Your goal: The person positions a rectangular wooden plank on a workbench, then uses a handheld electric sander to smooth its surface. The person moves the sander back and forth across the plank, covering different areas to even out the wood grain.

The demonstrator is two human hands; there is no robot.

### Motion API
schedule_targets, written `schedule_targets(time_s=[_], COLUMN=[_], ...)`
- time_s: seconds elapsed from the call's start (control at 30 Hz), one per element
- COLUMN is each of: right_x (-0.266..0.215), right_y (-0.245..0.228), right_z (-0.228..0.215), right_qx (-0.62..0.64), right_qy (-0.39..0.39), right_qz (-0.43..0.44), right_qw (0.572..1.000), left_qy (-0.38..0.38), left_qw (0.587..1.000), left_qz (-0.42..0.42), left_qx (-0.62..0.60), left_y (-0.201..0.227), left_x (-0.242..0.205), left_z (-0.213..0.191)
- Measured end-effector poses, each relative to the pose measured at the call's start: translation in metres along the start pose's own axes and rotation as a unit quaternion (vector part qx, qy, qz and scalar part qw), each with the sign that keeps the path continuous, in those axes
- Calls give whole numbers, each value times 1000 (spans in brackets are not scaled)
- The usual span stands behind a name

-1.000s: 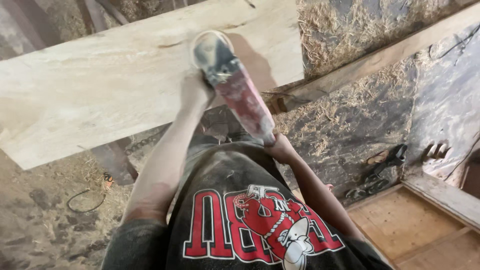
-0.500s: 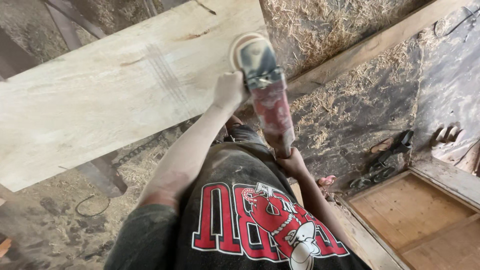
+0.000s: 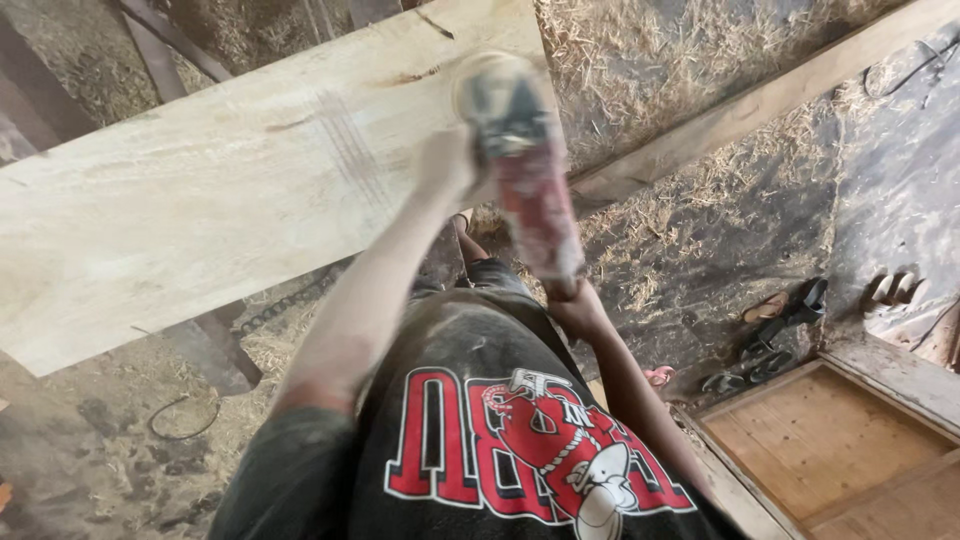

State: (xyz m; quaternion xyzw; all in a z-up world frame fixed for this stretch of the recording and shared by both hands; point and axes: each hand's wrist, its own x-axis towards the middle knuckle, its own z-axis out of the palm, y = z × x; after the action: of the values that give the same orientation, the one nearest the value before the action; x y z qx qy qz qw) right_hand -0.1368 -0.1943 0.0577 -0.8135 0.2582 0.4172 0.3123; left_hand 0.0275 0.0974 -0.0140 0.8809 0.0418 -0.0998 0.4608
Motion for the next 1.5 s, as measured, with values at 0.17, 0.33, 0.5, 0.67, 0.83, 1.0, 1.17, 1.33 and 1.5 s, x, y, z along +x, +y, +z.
schedule_targets(time_s=[0.17, 0.33, 0.5, 0.67, 0.83, 1.0, 1.17, 1.33, 1.5], right_x=[9, 13, 9, 14, 27, 19, 21, 29, 43], right_y=[-64, -92, -78, -48, -19, -15, -50, -82, -117], right_z=[22, 24, -10, -45, -59, -68, -44, -17, 13], right_qx=[-184, -184, -152, -78, -7, 95, 54, -82, -240], right_qy=[-65, -77, -73, -30, 1, -19, -32, -48, -77], right_qz=[-67, -116, -14, 33, 7, -43, -3, -39, -169], right_qw=[978, 973, 986, 996, 1000, 994, 998, 995, 953], left_qy=[81, 154, 43, -20, -59, 35, 72, 62, 100], left_qw=[990, 982, 989, 984, 995, 999, 997, 997, 969], left_qz=[-109, -103, -139, -141, -79, 9, 29, -42, -211], left_qx=[-24, -18, -16, -104, -26, 2, 7, -15, -77], left_y=[-61, -67, -34, 17, 46, 56, 31, -28, -73], left_x=[-55, -69, -26, 11, 49, 72, 77, 30, -39], left_z=[-68, -93, -63, -26, 5, 31, 1, -56, -112])
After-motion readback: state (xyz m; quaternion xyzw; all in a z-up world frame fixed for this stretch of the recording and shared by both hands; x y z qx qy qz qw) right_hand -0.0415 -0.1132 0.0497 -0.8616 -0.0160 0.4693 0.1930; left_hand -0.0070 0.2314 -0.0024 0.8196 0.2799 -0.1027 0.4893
